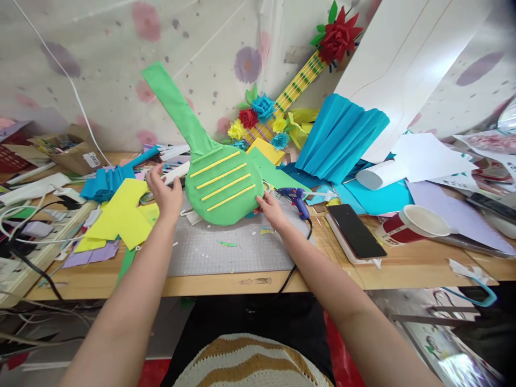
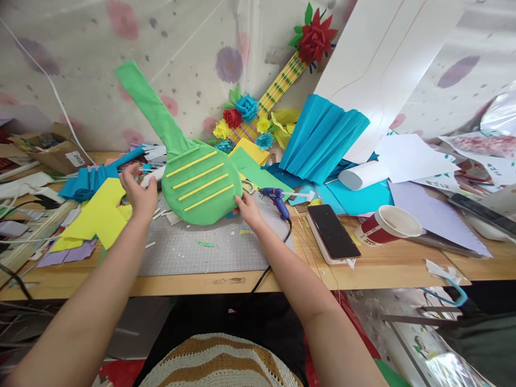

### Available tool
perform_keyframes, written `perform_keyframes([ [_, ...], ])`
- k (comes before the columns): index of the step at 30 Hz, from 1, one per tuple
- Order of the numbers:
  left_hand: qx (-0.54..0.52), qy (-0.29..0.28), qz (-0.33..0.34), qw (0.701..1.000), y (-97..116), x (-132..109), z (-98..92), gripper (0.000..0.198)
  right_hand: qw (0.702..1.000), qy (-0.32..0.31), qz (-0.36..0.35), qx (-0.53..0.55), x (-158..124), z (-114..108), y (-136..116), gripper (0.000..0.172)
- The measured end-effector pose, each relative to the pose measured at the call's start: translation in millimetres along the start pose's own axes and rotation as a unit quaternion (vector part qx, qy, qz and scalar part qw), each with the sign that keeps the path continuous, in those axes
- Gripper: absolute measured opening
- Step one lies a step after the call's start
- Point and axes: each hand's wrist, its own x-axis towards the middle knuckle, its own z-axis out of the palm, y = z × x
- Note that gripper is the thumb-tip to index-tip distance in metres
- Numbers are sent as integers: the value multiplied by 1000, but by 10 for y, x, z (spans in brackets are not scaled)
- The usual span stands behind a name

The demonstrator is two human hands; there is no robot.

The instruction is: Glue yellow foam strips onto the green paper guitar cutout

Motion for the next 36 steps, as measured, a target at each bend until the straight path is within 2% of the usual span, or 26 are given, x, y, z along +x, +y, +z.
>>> perform_keyframes([
  [1, -15, 15, -42, 999, -79, -140, 43, 35, 1000, 6, 2, 10, -2, 8, 18, 13],
  [3, -30, -16, -95, 995, -188, -378, 114, 17, 1000, 6, 10, 29, -8, 32, 49, 16],
  [5, -31, -19, -132, 991, -224, -541, 158, 17, 999, -9, 23, 46, -21, 64, 73, 18],
  [8, -30, -27, -146, 989, -192, -661, 189, 22, 997, -29, 39, 68, -46, 99, 99, 19],
  [11, -48, -49, -149, 986, -154, -710, 215, 24, 995, -39, 33, 90, -77, 99, 108, 20],
  [17, -51, -142, -168, 974, -190, -790, 233, 35, 991, -65, 25, 110, -129, 71, 76, 26],
  [21, -82, -139, -140, 977, -275, -788, 246, 34, 995, -66, 19, 75, -145, 68, 86, 32],
  [23, -96, -132, -137, 977, -314, -765, 263, 34, 998, -49, 11, 32, -146, 54, 114, 35],
  [28, -72, -164, -124, 976, -303, -732, 257, 33, 997, 41, -22, -58, -123, -15, 191, 39],
  [31, -55, -159, -117, 979, -270, -747, 176, 36, 994, 50, -37, -87, -125, -45, 189, 35],
  [33, -50, -132, -119, 983, -288, -752, 97, 40, 996, 27, -33, -84, -146, -70, 160, 33],
  [36, -49, -86, -135, 986, -383, -725, 1, 47, 995, -73, -4, -72, -198, -148, 94, 34],
])
